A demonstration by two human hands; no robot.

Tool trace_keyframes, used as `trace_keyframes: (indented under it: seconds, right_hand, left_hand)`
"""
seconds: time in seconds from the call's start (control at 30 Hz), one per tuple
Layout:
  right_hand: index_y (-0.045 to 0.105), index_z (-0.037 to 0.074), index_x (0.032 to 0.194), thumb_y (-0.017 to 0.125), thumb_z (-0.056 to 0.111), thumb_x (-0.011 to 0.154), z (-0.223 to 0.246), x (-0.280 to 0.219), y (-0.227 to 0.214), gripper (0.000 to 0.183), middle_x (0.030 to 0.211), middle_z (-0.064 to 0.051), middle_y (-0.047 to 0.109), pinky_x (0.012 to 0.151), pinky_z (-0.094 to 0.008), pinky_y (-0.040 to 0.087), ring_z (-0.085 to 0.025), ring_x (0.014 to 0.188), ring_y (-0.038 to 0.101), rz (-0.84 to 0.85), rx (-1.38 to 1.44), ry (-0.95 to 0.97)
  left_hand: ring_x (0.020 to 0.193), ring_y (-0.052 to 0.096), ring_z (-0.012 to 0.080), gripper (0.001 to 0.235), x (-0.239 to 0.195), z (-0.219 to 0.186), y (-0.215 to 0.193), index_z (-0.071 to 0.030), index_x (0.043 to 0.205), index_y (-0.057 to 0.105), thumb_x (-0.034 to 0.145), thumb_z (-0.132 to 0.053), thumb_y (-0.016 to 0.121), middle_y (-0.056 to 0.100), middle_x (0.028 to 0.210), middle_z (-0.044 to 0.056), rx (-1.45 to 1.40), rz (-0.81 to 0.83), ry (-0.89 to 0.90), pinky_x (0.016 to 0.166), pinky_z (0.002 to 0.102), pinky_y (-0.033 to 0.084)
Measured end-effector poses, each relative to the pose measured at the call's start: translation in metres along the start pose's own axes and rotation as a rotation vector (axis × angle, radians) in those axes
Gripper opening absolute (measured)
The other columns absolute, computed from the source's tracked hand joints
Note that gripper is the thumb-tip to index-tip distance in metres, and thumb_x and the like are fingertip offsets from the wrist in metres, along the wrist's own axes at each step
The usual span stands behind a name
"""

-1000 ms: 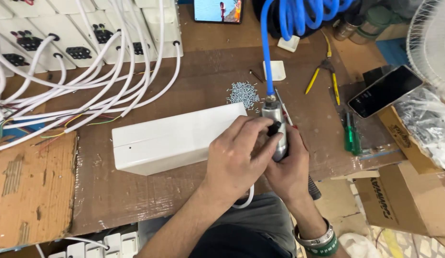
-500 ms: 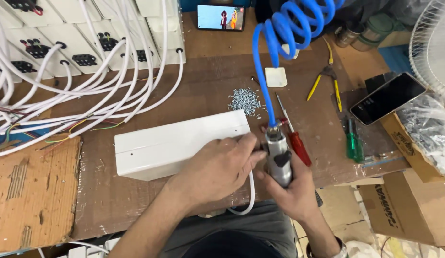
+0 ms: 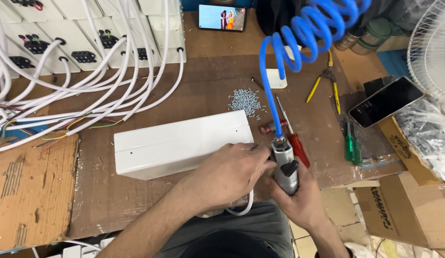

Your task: The person assembles a white electrical box by hammering nails into pre-drilled holes, then driving screws with a pneumatic screwdriver. They also attach a small white plastic cover using a screwdriver. The task is performed on a cluttered workbench with tools and components visible.

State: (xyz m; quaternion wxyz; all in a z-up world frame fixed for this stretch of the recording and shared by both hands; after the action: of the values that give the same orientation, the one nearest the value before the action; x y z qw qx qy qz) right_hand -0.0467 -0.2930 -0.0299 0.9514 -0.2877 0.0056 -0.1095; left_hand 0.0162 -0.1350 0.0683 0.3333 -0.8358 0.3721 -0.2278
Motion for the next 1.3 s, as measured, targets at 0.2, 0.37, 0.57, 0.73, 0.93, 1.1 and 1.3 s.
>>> trace_keyframes:
  seconds: [0.2,0.37,0.57,0.73,0.93,1.1,1.3]
  right_hand:
    - [0.065,0.007,0.089,0.08,0.016,0.076,0.005,-0.001,0.0,0.022,0.066,-0.002,0.068,0.049,-0.029,0.051,-0.013,0.053,0.06,0.013,-0.008,-0.014]
    - [0.065,0.007,0.086,0.081,0.019,0.075,0.005,-0.001,0.001,0.023,0.066,-0.003,0.071,0.049,-0.029,0.053,-0.014,0.053,0.063,0.007,-0.035,0.006]
    - [0.067,-0.001,0.098,0.077,0.006,0.075,-0.023,0.002,-0.003,0.027,0.068,-0.01,0.07,0.043,-0.03,0.051,-0.018,0.05,0.063,-0.032,0.176,0.132]
    - [0.073,-0.007,0.083,0.079,0.011,0.08,-0.037,0.013,-0.032,0.019,0.056,-0.012,0.068,0.037,-0.027,0.042,-0.017,0.04,0.057,-0.168,0.167,0.217]
    - [0.062,-0.003,0.106,0.073,0.002,0.086,-0.031,0.026,-0.04,0.023,0.064,-0.01,0.062,0.042,-0.025,0.043,-0.017,0.047,0.056,-0.189,0.438,0.119]
    - [0.062,-0.004,0.105,0.074,-0.001,0.079,-0.04,0.032,-0.038,0.029,0.075,-0.011,0.07,0.046,-0.027,0.05,-0.018,0.053,0.063,-0.193,0.335,0.03]
    - [0.068,0.003,0.108,0.082,0.015,0.07,0.031,0.02,-0.012,0.042,0.068,0.0,0.068,0.05,-0.026,0.049,-0.012,0.053,0.059,-0.024,-0.054,-0.152]
  left_hand:
    - [0.057,0.071,0.0235,0.026,0.002,0.007,0.011,-0.005,0.089,0.059,0.106,-0.024,0.056,0.069,0.072,0.011,-0.014,0.091,-0.073,0.053,0.039,0.058]
    - [0.059,0.071,0.025,0.024,0.002,0.006,0.011,-0.004,0.089,0.06,0.104,-0.023,0.058,0.069,0.073,0.013,-0.011,0.064,-0.052,0.053,0.041,0.058]
    - [0.06,0.07,0.0225,0.023,0.013,0.012,0.015,-0.008,0.109,0.058,0.104,-0.03,0.054,0.073,0.079,0.011,-0.044,0.048,-0.133,0.056,0.037,0.059]
    - [0.042,0.054,0.0109,0.036,-0.006,0.025,-0.034,-0.007,0.123,0.06,0.101,-0.034,0.05,0.079,0.096,0.01,-0.186,-0.281,-0.019,0.036,0.024,0.045]
    - [0.056,0.057,0.0098,0.014,-0.04,0.043,-0.077,0.002,0.102,0.07,0.097,-0.01,0.065,0.071,0.074,0.006,-0.288,-0.688,0.0,0.049,0.021,0.044]
    - [0.055,0.062,0.0109,0.017,-0.029,0.045,-0.055,-0.002,0.106,0.069,0.094,-0.014,0.069,0.073,0.076,0.007,-0.208,-0.567,-0.044,0.042,0.02,0.047]
    - [0.067,0.071,0.0286,0.016,0.002,0.0,-0.02,-0.005,0.105,0.06,0.097,-0.019,0.062,0.071,0.086,0.01,0.029,-0.271,-0.032,0.058,0.043,0.054]
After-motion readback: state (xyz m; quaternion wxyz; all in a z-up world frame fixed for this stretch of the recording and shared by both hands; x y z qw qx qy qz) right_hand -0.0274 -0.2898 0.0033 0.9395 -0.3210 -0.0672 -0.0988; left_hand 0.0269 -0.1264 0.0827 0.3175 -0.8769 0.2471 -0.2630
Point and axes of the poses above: each hand's wrist, its own x-axis towards the middle knuckle, its own y-axis out of the palm, z = x × y, the point moved 8 cm from there along x, towards the middle knuckle
